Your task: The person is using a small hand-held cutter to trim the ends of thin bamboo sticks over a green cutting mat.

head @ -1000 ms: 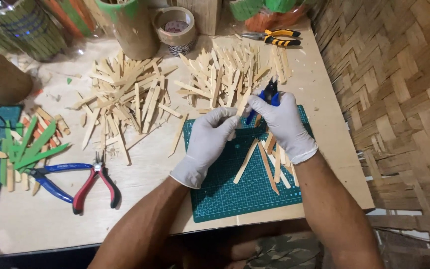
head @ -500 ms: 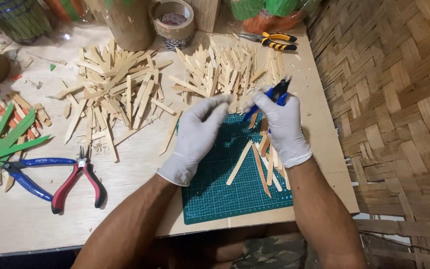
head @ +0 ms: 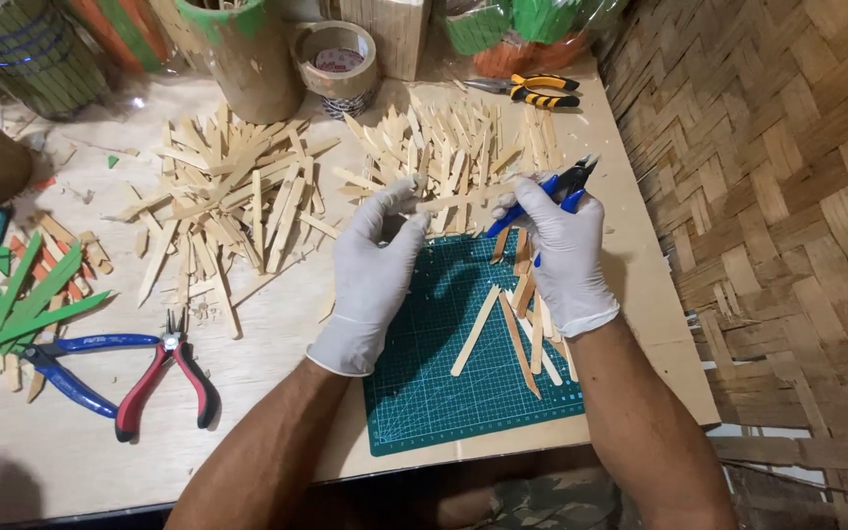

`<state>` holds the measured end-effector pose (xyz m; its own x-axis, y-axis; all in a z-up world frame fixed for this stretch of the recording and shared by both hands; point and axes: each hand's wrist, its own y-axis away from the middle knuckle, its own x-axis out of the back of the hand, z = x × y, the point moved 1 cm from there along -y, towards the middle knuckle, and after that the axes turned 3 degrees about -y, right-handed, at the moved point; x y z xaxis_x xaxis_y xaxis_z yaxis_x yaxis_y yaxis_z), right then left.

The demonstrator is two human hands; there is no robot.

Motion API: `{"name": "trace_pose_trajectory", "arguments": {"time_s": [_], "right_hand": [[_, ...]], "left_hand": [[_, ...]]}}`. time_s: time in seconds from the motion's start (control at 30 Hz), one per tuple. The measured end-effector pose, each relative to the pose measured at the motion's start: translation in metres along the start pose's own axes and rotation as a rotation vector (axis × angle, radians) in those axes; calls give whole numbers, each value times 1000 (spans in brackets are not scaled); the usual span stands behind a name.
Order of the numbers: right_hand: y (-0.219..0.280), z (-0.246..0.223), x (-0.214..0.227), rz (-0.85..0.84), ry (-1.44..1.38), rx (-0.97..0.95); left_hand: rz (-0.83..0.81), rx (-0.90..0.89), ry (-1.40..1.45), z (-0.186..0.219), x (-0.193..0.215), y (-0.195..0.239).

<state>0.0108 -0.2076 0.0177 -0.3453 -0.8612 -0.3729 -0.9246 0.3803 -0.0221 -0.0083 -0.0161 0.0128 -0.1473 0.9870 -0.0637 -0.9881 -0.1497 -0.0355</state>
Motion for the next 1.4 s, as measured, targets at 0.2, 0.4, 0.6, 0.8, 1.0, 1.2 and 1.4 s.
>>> {"name": "trace_pose_trajectory", "arguments": {"time_s": [0.2,0.4,0.6,0.8,1.0,1.2,1.4], "right_hand": [[4,4,-1,-20,47,37],[14,-1,-7,-20,77,47],[16,-1,-9,-96,-32,-1],[15,8,-7,-135,-198,-139],[11,8,-5,-85,-147,-146],[16,-10,-14,23,136,-19],[25,-13,-24,11,377,267]], "left_hand": [[1,51,-15,-7,0,-3],[3,81,66,-12,0,-3],[49,69,102,0,1,-2],[49,-16,144,-4,5,-3],[31,-63,126,-9,4,-3],[19,-31,123,-2,1,2],[103,1,-44,7,6,0]]}}
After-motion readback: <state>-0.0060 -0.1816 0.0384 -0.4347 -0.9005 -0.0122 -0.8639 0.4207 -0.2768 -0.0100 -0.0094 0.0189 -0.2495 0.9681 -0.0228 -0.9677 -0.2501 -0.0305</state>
